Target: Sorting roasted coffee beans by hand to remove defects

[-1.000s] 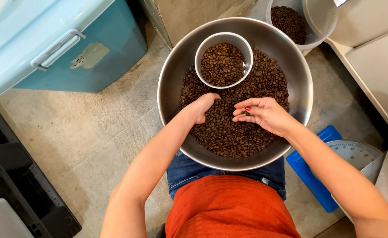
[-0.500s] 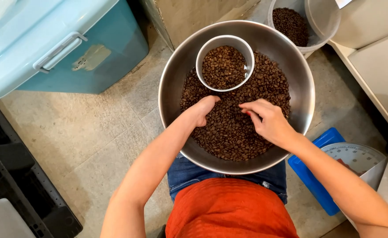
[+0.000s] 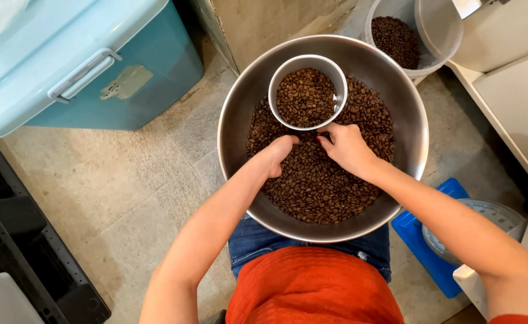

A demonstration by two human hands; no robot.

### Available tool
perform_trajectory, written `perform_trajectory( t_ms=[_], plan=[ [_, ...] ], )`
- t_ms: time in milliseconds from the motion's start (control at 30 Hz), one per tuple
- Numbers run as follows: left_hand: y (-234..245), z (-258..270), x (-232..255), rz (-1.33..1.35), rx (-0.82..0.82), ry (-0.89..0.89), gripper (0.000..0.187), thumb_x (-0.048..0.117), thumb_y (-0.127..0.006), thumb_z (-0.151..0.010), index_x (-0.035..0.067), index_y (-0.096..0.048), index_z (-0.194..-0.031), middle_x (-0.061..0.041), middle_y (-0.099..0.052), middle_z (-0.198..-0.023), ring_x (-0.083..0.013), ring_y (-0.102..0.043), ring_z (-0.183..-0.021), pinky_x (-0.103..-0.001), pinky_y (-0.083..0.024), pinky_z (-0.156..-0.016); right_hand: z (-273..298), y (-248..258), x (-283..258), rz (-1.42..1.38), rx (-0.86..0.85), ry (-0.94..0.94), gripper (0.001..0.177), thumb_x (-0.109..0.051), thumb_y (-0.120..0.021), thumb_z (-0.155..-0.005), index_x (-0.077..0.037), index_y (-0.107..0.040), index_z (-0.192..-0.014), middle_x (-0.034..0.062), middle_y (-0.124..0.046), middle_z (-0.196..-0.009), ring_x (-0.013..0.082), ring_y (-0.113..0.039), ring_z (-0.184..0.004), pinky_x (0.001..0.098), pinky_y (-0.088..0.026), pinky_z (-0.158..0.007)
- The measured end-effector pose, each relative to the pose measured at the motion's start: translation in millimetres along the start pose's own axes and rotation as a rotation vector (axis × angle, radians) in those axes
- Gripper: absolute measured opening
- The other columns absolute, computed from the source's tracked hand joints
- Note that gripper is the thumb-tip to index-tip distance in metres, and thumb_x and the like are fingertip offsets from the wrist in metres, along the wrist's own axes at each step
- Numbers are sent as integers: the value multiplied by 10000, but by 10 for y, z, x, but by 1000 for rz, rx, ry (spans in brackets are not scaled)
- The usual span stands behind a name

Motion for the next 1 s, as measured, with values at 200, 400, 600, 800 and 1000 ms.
perform_trajectory(
  t_ms=[200, 400, 600, 800, 1000],
  plan=[
    [100, -335, -129, 65, -13, 8, 491, 311, -490, -989, -59, -538, -1307, -211, -694, -1069, -314, -698, -1074, -535, -553, -974, 50, 91, -108, -68, -50, -39, 107, -28, -585, -1008, 60, -646, -1011, 38, -437, -446, 165, -410, -355, 279, -338, -380],
    [-169, 582, 282, -39, -1, 41, 664, 307, -499, -980, -51, -369, -1524, -274, -353, -1579, -390, -239, -1534, -606, -150, -1222, 196, 142, 18, -692, -155, -353, 291, -197, -364, -1130, -81, -533, -923, -44, -302, -561, 66, -271, -398, 218, -282, -331],
    [-144, 453, 223, -2, 18, 29, 657, 298, -520, -953, -21, -386, -1511, -271, -334, -1568, -399, -191, -1547, -619, -104, -1219, 265, 164, -133, -889, -226, -457, 262, -139, -401, -1113, -39, -539, -914, -40, -313, -575, 70, -356, -429, 232, -400, -426],
    [228, -773, -267, 86, 15, -6, 368, 264, -556, -925, -5, -614, -1169, -174, -710, -911, -311, -717, -949, -533, -556, -933, 295, 100, 36, -1182, -350, -525, 220, -98, -395, -1094, -35, -602, -1053, 148, -683, -830, 255, -746, -825, 453, -634, -795],
    [295, -917, -316, 85, 5, -3, 349, 270, -544, -917, -4, -630, -1115, -165, -715, -842, -293, -729, -856, -521, -592, -863, 253, 30, 164, -1045, -270, -465, 242, 63, -356, -893, 6, -567, -996, 59, -419, -720, 180, -483, -608, 319, -446, -573]
  ],
)
Point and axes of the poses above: each hand's wrist, its own z-axis away from the middle knuckle, its own y-axis out of the back of the hand, x = y × z, the point moved 4 cm from there along -z, towards the middle knuckle
